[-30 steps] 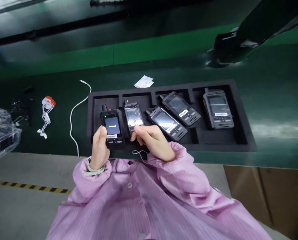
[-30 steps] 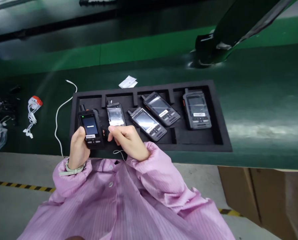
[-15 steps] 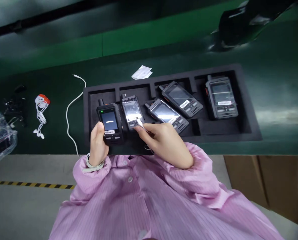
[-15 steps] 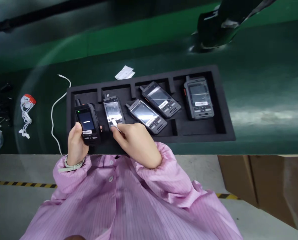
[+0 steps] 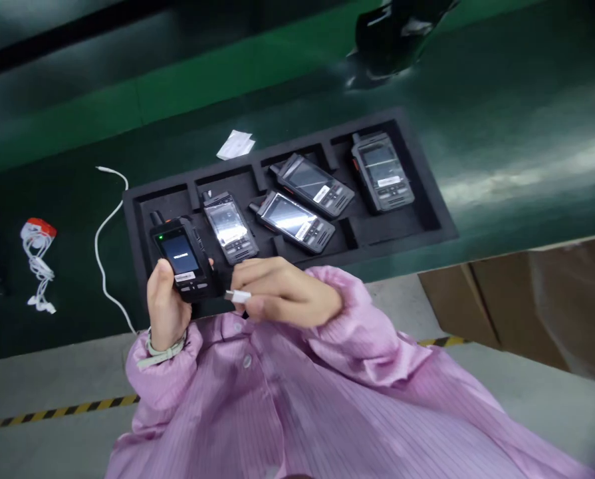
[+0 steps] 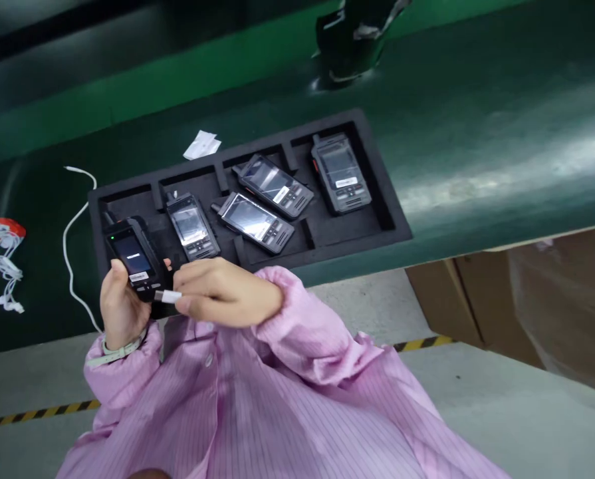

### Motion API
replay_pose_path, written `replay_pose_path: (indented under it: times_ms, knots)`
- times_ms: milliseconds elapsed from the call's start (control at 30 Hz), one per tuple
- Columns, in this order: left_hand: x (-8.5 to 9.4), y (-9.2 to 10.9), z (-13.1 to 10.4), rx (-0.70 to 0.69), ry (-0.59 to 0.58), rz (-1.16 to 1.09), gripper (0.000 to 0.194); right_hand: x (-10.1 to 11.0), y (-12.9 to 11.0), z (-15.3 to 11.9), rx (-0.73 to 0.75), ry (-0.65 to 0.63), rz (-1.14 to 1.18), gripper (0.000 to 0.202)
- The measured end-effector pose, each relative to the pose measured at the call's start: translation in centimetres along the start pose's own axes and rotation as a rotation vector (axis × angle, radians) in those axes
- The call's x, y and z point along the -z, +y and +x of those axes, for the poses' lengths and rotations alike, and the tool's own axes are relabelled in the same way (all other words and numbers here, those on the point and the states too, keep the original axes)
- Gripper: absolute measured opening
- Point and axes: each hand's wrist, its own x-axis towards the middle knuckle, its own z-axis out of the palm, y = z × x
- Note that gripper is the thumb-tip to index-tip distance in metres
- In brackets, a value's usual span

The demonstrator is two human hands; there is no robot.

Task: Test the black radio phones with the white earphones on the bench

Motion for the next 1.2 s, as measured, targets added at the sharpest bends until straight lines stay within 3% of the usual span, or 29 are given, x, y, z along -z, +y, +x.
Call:
replay_pose_path:
  times_ms: [67,167,433,800,1200]
  knots:
    - [0.1,0.0,0.1,-0.024,0.0,-0.004,0.048,0.3,1.7,0.5,-0.056,0.048,0.173,0.054]
    - [0.3,-0.1,0.4,-0.039,-0.006,-0.003,0.046,0.6,3.1,1.0,-0.148,0.056,0.237,0.053]
    - [0.2,-0.3,0.4,-0.082,0.034,-0.009,0.042,0.5,2.8,1.1,-0.32,0.063,0.33,0.047]
    - [0.1,-0.4,0.3,-0.062,-0.007,0.036,0.05,0.2,2.8,1.0,-0.303,0.13,0.453,0.043]
    - [0.0,-0.4,0.3,-0.07,-0.013,0.033,0.049,0.2,3.3,0.8,-0.282,0.19,0.39,0.045]
